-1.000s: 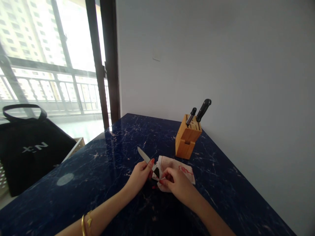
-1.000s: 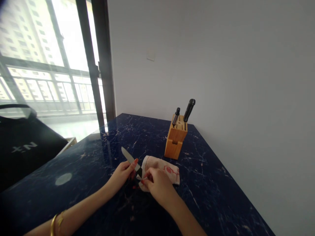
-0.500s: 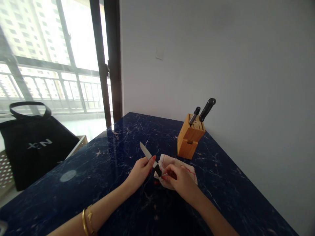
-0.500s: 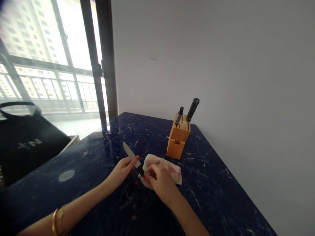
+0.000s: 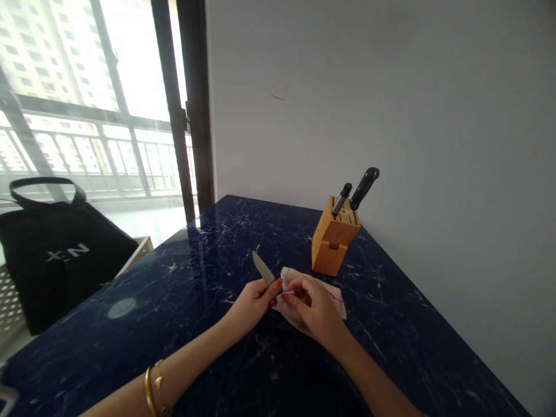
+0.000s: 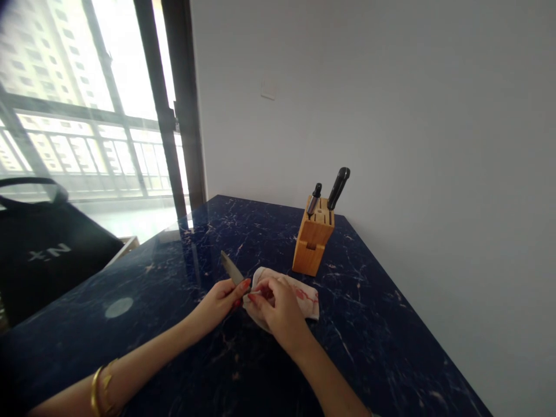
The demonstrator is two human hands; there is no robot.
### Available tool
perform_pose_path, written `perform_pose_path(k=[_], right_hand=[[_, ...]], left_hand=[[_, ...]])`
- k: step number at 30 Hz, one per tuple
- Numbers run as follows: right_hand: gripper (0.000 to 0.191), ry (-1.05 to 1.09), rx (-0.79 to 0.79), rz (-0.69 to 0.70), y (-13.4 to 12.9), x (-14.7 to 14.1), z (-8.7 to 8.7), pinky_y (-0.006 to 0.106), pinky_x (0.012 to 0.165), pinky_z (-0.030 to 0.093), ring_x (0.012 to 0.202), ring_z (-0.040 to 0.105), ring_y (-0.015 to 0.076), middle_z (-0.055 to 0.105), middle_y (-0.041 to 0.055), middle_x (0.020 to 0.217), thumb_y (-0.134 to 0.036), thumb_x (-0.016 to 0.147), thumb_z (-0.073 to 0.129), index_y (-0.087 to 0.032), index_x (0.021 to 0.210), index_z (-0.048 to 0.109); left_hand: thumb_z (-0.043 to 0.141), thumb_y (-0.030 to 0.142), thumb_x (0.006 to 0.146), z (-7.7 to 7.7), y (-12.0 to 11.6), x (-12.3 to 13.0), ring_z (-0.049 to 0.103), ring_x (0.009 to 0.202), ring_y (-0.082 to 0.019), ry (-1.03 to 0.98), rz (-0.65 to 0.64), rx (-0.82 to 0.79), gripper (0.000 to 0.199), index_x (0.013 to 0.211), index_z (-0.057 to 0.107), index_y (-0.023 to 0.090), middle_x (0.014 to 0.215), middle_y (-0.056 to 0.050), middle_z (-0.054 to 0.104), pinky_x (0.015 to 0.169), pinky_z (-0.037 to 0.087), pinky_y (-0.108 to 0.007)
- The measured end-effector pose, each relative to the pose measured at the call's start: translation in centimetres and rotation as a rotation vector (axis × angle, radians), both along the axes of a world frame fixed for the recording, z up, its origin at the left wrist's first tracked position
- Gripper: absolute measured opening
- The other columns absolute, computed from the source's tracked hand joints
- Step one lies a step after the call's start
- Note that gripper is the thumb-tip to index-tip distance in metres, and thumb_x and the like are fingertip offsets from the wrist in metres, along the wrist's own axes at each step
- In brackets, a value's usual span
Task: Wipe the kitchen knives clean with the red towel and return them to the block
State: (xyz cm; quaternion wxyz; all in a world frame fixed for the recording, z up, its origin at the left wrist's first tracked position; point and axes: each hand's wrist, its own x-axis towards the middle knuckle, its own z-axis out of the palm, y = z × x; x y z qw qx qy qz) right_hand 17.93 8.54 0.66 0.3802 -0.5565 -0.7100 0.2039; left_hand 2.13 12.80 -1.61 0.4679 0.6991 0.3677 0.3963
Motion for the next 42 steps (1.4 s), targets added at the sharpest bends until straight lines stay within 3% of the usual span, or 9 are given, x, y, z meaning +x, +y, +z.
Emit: perform_pose_path(k=[7, 12, 18, 22, 28, 34, 38, 42], right_hand=[[0.009, -0.296, -0.065, -0.008, 0.1, 1.0, -0.6, 0.03, 0.07, 0.032, 0.074, 0.048, 0.0166, 0.056, -0.0015, 0.071, -0.03, 0.065, 0.068, -0.023, 0.067, 0.062], [0.012, -0.283, -0.051, -0.051, 0.1, 0.9, -0.5, 0.029, 0.071, 0.031, 0.077, 0.048, 0.0161, 0.056, -0.0011, 0.072, -0.036, 0.071, 0.062, -0.025, 0.073, 0.063], [0.008, -0.461, -0.079, 0.041, 0.1, 1.4, -0.3, 0.032, 0.077, 0.026, 0.082, 0.048, 0.0173, 0.058, -0.002, 0.075, -0.033, 0.068, 0.065, -0.025, 0.067, 0.063], [0.01, -0.42, -0.012, -0.015, 0.1, 0.8, -0.4, 0.031, 0.075, 0.027, 0.078, 0.048, 0.016, 0.059, -0.0009, 0.074, -0.033, 0.074, 0.059, -0.024, 0.074, 0.063], [0.006, -0.492, -0.004, -0.001, 0.1, 1.3, -0.2, 0.035, 0.076, 0.025, 0.083, 0.049, 0.019, 0.061, -0.0007, 0.075, -0.03, 0.068, 0.065, -0.024, 0.068, 0.064], [0.009, -0.36, -0.004, -0.062, 0.4, 1.7, -0.6, 0.032, 0.078, 0.028, 0.084, 0.049, 0.0176, 0.058, -0.0011, 0.073, -0.035, 0.072, 0.06, -0.026, 0.073, 0.064], [0.01, -0.358, -0.048, -0.063, 0.5, 2.3, -0.3, 0.033, 0.077, 0.031, 0.084, 0.049, 0.0199, 0.059, 0.0001, 0.073, -0.034, 0.066, 0.065, -0.024, 0.066, 0.065], [0.019, -0.03, -0.076, -0.121, 0.5, 1.9, 0.2, 0.027, 0.064, 0.038, 0.068, 0.054, 0.0161, 0.06, 0.0014, 0.071, -0.037, 0.073, 0.057, -0.019, 0.073, 0.062]], left_hand=[[0.038, 0.055, 0.078, -0.3, 1.5, -1.1, 0.034, 0.043, -0.009, 0.103, 0.17, 0.002, 0.047, 0.052, 0.042, 0.016, 0.044, 0.005, 0.038, 0.043, 0.027, -0.022], [0.038, 0.055, 0.078, -0.3, 1.9, -1.2, 0.036, 0.042, -0.009, 0.112, 0.141, 0.002, 0.047, 0.053, 0.044, 0.016, 0.044, 0.005, 0.04, 0.044, 0.028, -0.022], [0.039, 0.056, 0.077, -0.1, 2.6, -1.9, 0.036, 0.04, -0.009, 0.113, 0.199, -0.014, 0.048, 0.049, 0.041, 0.017, 0.042, 0.005, 0.04, 0.044, 0.029, -0.022], [0.039, 0.058, 0.076, -0.3, 2.8, -2.1, 0.036, 0.039, -0.009, 0.118, 0.195, -0.027, 0.049, 0.049, 0.041, 0.017, 0.04, 0.005, 0.039, 0.043, 0.028, -0.022], [0.038, 0.057, 0.077, -0.5, 3.1, -2.5, 0.038, 0.039, -0.009, 0.147, 0.169, -0.009, 0.051, 0.047, 0.043, 0.017, 0.04, 0.003, 0.043, 0.044, 0.03, -0.022], [0.04, 0.057, 0.076, -0.3, 3.2, -2.5, 0.04, 0.04, -0.009, 0.134, 0.084, 0.003, 0.048, 0.05, 0.046, 0.016, 0.042, 0.003, 0.046, 0.043, 0.031, -0.021], [0.039, 0.055, 0.077, -0.2, 3.0, -2.4, 0.04, 0.041, -0.009, 0.121, 0.069, 0.021, 0.046, 0.054, 0.046, 0.016, 0.045, 0.004, 0.046, 0.043, 0.031, -0.021], [0.038, 0.051, 0.08, -0.2, 2.2, -2.0, 0.041, 0.045, -0.009, 0.107, 0.057, 0.053, 0.043, 0.056, 0.046, 0.016, 0.048, 0.004, 0.046, 0.046, 0.032, -0.021]])
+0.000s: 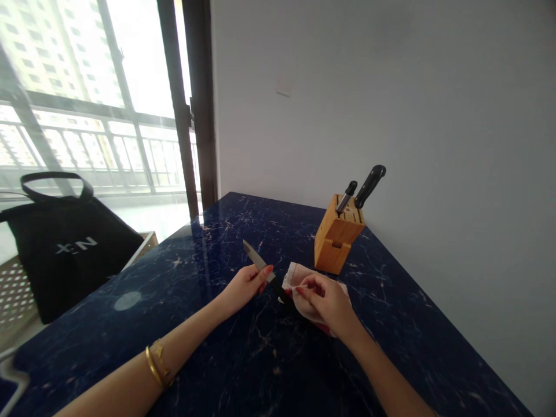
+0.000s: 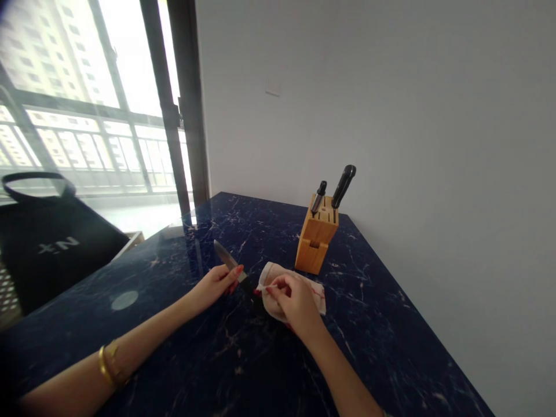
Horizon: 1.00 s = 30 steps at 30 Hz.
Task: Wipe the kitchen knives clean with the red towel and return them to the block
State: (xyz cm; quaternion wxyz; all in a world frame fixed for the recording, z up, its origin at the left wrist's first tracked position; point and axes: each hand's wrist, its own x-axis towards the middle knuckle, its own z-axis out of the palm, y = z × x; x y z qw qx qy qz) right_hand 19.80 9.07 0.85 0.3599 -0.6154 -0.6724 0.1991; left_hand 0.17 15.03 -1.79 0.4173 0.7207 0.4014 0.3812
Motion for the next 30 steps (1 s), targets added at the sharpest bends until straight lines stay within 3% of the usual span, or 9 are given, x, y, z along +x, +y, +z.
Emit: perform_pose_path(k=[3, 5, 9, 13, 19, 25, 30], right_hand=[[0.027, 0.266, 0.008, 0.003, 0.1, -0.9, -0.4, 0.024, 0.058, 0.04, 0.064, 0.054, 0.0148, 0.062, 0.0029, 0.073, -0.042, 0.076, 0.053, -0.016, 0.08, 0.059], [0.029, 0.305, 0.004, 0.053, 0.3, -1.3, -1.0, 0.024, 0.056, 0.04, 0.062, 0.054, 0.0142, 0.061, 0.0031, 0.071, -0.043, 0.077, 0.051, -0.015, 0.08, 0.059], [0.028, 0.131, -0.001, 0.124, 0.4, -0.9, -1.5, 0.023, 0.055, 0.038, 0.061, 0.052, 0.013, 0.061, 0.0023, 0.07, -0.041, 0.078, 0.05, -0.016, 0.078, 0.061], [0.018, -0.056, -0.013, 0.095, 0.4, -0.2, -1.1, 0.024, 0.057, 0.038, 0.062, 0.052, 0.0131, 0.062, 0.0017, 0.072, -0.034, 0.073, 0.057, -0.018, 0.073, 0.064], [0.021, 0.033, 0.011, 0.066, 0.2, -1.1, -1.5, 0.024, 0.059, 0.039, 0.065, 0.053, 0.0133, 0.061, 0.0022, 0.075, -0.036, 0.076, 0.054, -0.017, 0.08, 0.063], [0.02, -0.168, -0.02, 0.135, -0.1, -1.2, -1.9, 0.025, 0.059, 0.036, 0.067, 0.051, 0.0147, 0.056, -0.0001, 0.068, -0.035, 0.061, 0.069, -0.02, 0.073, 0.065], [0.017, -0.083, 0.057, 0.067, -0.3, -1.5, -1.9, 0.022, 0.048, 0.031, 0.053, 0.045, 0.0104, 0.053, -0.0024, 0.06, -0.033, 0.068, 0.062, -0.018, 0.067, 0.055]], left_hand=[[0.038, 0.047, 0.082, 0.0, -1.1, 0.7, 0.041, 0.048, -0.009, 0.009, -0.051, 0.053, 0.041, 0.058, 0.048, 0.015, 0.052, 0.003, 0.046, 0.048, 0.033, -0.02], [0.038, 0.043, 0.083, 0.1, -1.6, 0.9, 0.043, 0.051, -0.009, 0.033, -0.08, 0.116, 0.039, 0.059, 0.05, 0.015, 0.054, 0.003, 0.047, 0.049, 0.034, -0.02], [0.038, 0.039, 0.084, 0.3, -1.7, 0.7, 0.046, 0.054, -0.011, 0.073, -0.069, 0.213, 0.037, 0.059, 0.052, 0.015, 0.057, 0.001, 0.05, 0.053, 0.036, -0.02], [0.039, 0.039, 0.083, 0.3, -0.8, 0.2, 0.048, 0.054, -0.011, 0.063, -0.052, 0.202, 0.036, 0.059, 0.053, 0.016, 0.056, 0.001, 0.052, 0.052, 0.037, -0.021], [0.039, 0.04, 0.083, 0.0, -0.3, 0.1, 0.048, 0.053, -0.011, 0.044, -0.055, 0.16, 0.035, 0.063, 0.053, 0.015, 0.057, 0.002, 0.052, 0.052, 0.037, -0.021], [0.039, 0.042, 0.083, 0.2, -0.1, -0.3, 0.047, 0.055, -0.011, 0.027, -0.085, 0.156, 0.034, 0.065, 0.05, 0.016, 0.058, 0.002, 0.049, 0.053, 0.036, -0.022], [0.046, 0.048, 0.078, -0.4, 0.1, -0.1, 0.044, 0.056, -0.01, -0.145, -0.155, 0.106, 0.033, 0.085, 0.047, 0.016, 0.064, 0.003, 0.046, 0.052, 0.036, -0.021]])
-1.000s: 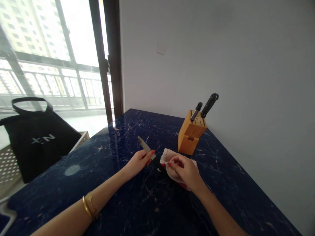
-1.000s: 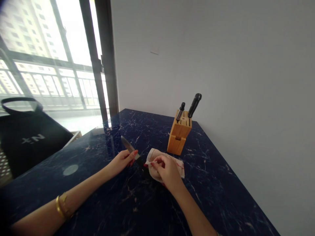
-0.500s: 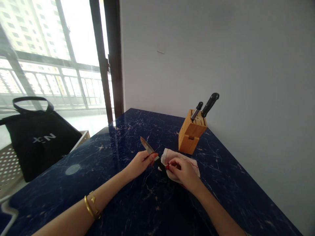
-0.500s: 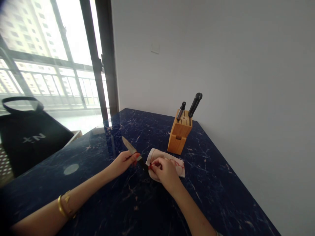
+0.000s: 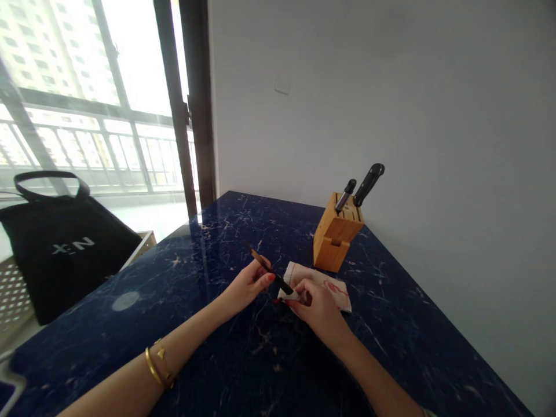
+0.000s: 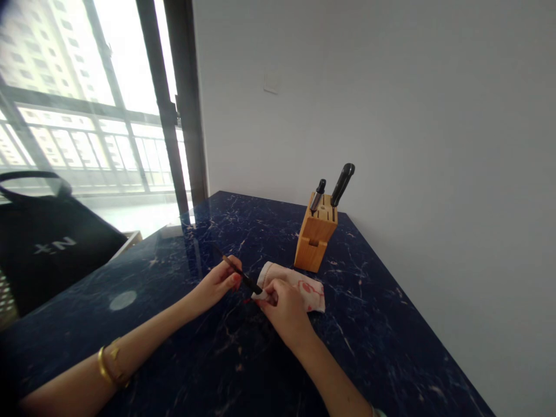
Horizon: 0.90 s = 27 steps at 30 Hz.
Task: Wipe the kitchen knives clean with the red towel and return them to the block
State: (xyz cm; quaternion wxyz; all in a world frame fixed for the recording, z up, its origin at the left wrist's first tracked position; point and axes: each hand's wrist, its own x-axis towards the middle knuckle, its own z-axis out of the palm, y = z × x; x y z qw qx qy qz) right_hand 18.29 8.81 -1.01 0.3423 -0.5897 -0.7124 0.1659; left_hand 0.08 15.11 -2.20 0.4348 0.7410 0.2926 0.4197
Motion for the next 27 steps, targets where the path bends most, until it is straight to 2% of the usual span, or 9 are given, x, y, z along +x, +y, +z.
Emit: perform_pose_path(k=[3, 6, 9, 11, 13, 17, 19, 22, 27], right_hand=[[0.013, -0.006, 0.095, -0.081, 0.0, 0.0, 0.3, 0.023, 0.049, 0.032, 0.054, 0.045, 0.011, 0.052, -0.0024, 0.061, -0.028, 0.07, 0.057, -0.019, 0.067, 0.049], [0.005, -0.122, 0.187, -0.155, -0.1, 0.1, 0.5, 0.025, 0.059, 0.037, 0.067, 0.049, 0.0147, 0.053, 0.0005, 0.072, -0.016, 0.07, 0.051, -0.019, 0.07, 0.046], [0.013, -0.26, 0.218, -0.176, -0.3, 0.0, 0.8, 0.03, 0.069, 0.038, 0.078, 0.049, 0.0186, 0.053, 0.0032, 0.081, -0.008, 0.068, 0.045, -0.02, 0.075, 0.046], [0.019, -0.342, 0.215, -0.172, -0.5, -0.2, 1.0, 0.033, 0.074, 0.037, 0.083, 0.049, 0.0207, 0.054, 0.0049, 0.084, -0.005, 0.069, 0.043, -0.02, 0.08, 0.047], [0.023, -0.422, 0.21, -0.15, -0.6, -0.5, 1.0, 0.035, 0.078, 0.036, 0.086, 0.049, 0.0221, 0.055, 0.0061, 0.086, -0.002, 0.071, 0.041, -0.019, 0.085, 0.047], [0.023, -0.537, 0.222, -0.113, -0.6, -0.8, 0.7, 0.036, 0.076, 0.036, 0.083, 0.049, 0.0225, 0.055, 0.0067, 0.087, -0.002, 0.075, 0.04, -0.018, 0.088, 0.049], [0.018, -0.512, 0.214, -0.104, -0.4, -0.7, 0.5, 0.035, 0.074, 0.037, 0.081, 0.05, 0.0218, 0.055, 0.0064, 0.087, -0.005, 0.076, 0.043, -0.018, 0.086, 0.051], [0.005, -0.352, 0.148, -0.067, 0.0, -0.4, 0.5, 0.031, 0.07, 0.038, 0.078, 0.051, 0.0194, 0.057, 0.0041, 0.084, -0.013, 0.074, 0.054, -0.018, 0.077, 0.054], [0.007, -0.088, -0.064, -0.048, 0.2, 1.1, 1.8, 0.025, 0.057, 0.037, 0.063, 0.053, 0.0147, 0.059, 0.0002, 0.068, -0.025, 0.068, 0.064, -0.019, 0.066, 0.062]], left_hand=[[0.054, 0.051, 0.072, -0.3, -0.1, 0.3, 0.04, 0.057, -0.009, -0.007, -0.07, -0.026, 0.043, 0.095, 0.05, 0.015, 0.065, 0.004, 0.044, 0.051, 0.032, -0.02], [0.054, 0.051, 0.072, 0.2, -0.8, 0.6, 0.043, 0.058, -0.01, -0.013, -0.04, -0.103, 0.047, 0.101, 0.053, 0.015, 0.07, 0.002, 0.05, 0.052, 0.033, -0.02], [0.053, 0.048, 0.075, 1.5, -1.9, 1.0, 0.053, 0.077, -0.015, -0.101, 0.025, -0.226, 0.042, 0.101, 0.058, 0.015, 0.092, -0.005, 0.061, 0.065, 0.039, -0.023], [0.054, 0.044, 0.076, 2.2, -2.5, 1.2, 0.055, 0.087, -0.018, -0.178, 0.046, -0.284, 0.038, 0.099, 0.061, 0.015, 0.096, -0.006, 0.064, 0.075, 0.04, -0.026], [0.055, 0.042, 0.076, 2.4, -2.8, 1.3, 0.056, 0.087, -0.019, -0.225, 0.107, -0.312, 0.034, 0.093, 0.065, 0.014, 0.092, -0.006, 0.066, 0.076, 0.039, -0.026], [0.059, 0.043, 0.071, 1.8, -2.4, 1.1, 0.055, 0.069, -0.016, -0.201, 0.31, -0.336, 0.032, 0.075, 0.069, 0.013, 0.072, -0.004, 0.067, 0.064, 0.038, -0.024], [0.062, 0.042, 0.068, 1.5, -2.0, 0.9, 0.053, 0.063, -0.014, -0.194, 0.365, -0.367, 0.03, 0.07, 0.069, 0.013, 0.066, -0.003, 0.066, 0.058, 0.037, -0.023], [0.065, 0.039, 0.064, 1.3, -1.4, 0.6, 0.051, 0.056, -0.012, -0.225, 0.384, -0.449, 0.026, 0.068, 0.07, 0.013, 0.063, -0.003, 0.065, 0.052, 0.034, -0.022], [0.066, 0.036, 0.064, 1.4, -1.0, 0.2, 0.047, 0.053, -0.009, -0.225, 0.414, -0.491, 0.024, 0.066, 0.071, 0.014, 0.059, -0.002, 0.063, 0.05, 0.032, -0.021]])
